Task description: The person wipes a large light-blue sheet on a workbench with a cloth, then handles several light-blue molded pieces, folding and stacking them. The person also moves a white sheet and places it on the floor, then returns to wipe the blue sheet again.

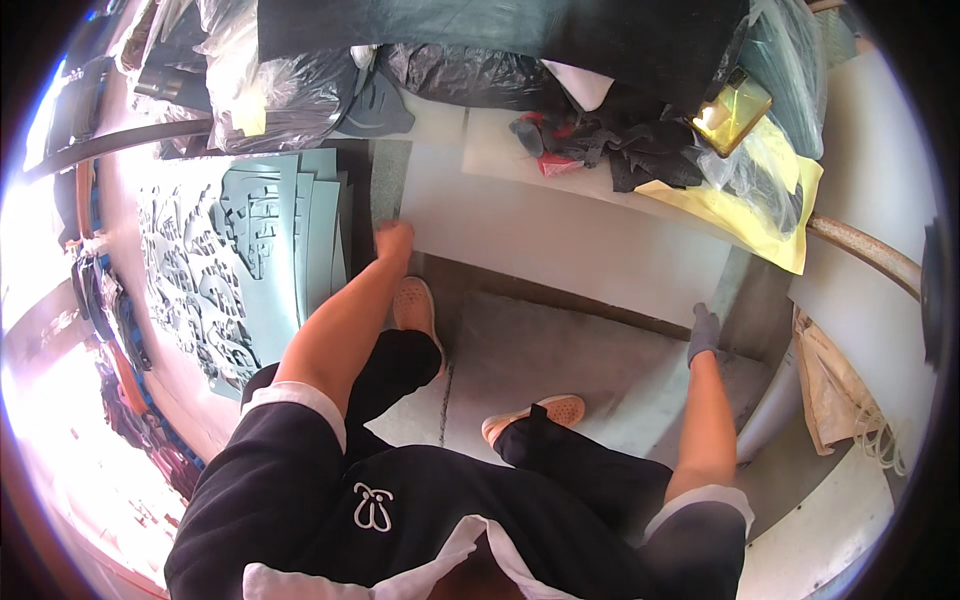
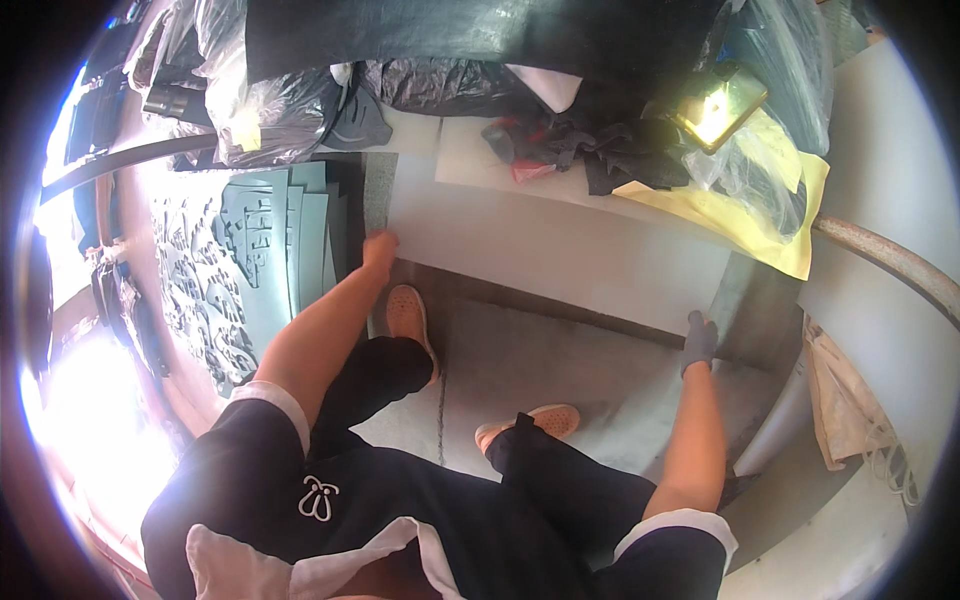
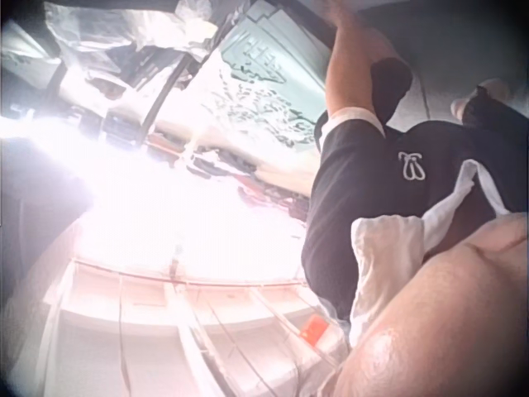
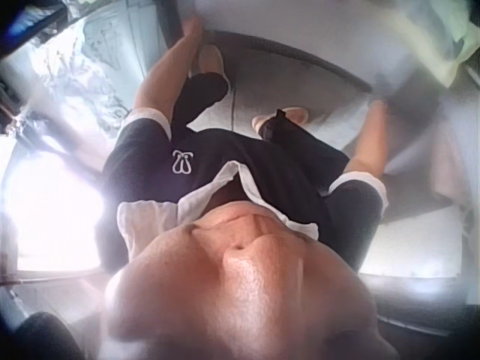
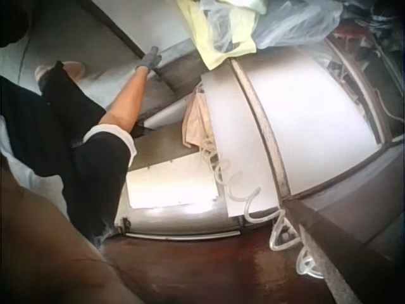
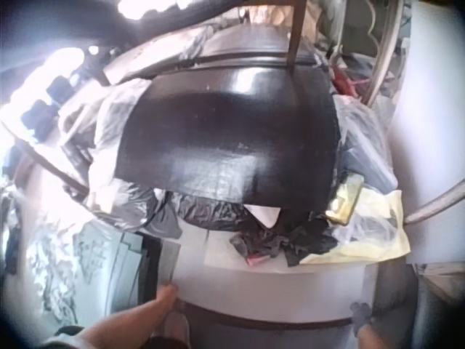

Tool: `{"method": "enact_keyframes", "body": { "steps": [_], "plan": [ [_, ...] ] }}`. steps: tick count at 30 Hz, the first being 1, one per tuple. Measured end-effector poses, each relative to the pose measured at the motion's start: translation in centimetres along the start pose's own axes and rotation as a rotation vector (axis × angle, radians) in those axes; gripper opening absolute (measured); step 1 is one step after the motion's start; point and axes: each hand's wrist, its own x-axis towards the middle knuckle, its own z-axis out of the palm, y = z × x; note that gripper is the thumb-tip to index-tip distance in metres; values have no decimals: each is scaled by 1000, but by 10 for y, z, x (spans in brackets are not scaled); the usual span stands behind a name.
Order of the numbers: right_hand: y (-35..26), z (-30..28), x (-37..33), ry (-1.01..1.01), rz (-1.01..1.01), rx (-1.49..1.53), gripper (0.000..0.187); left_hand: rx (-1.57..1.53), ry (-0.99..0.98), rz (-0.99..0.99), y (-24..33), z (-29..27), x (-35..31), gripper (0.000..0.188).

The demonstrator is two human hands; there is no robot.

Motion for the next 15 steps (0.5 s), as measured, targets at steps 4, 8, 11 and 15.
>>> {"method": "enact_keyframes", "body": {
  "steps": [4, 8, 11, 15],
  "plan": [
    [25, 3, 12, -142, 111, -31, 54, 391, -110, 396, -48, 13, 27, 32],
    [45, 3, 29, -181, 65, -109, 46, 111, -117, 278, -62, 16, 40, 31],
    [45, 10, 35, -124, -69, -137, 68, 94, -152, 186, -51, 14, 34, 33],
    [33, 22, 30, -52, -24, -107, 75, -1, -55, 141, -28, 18, 5, 35]
  ]
}}
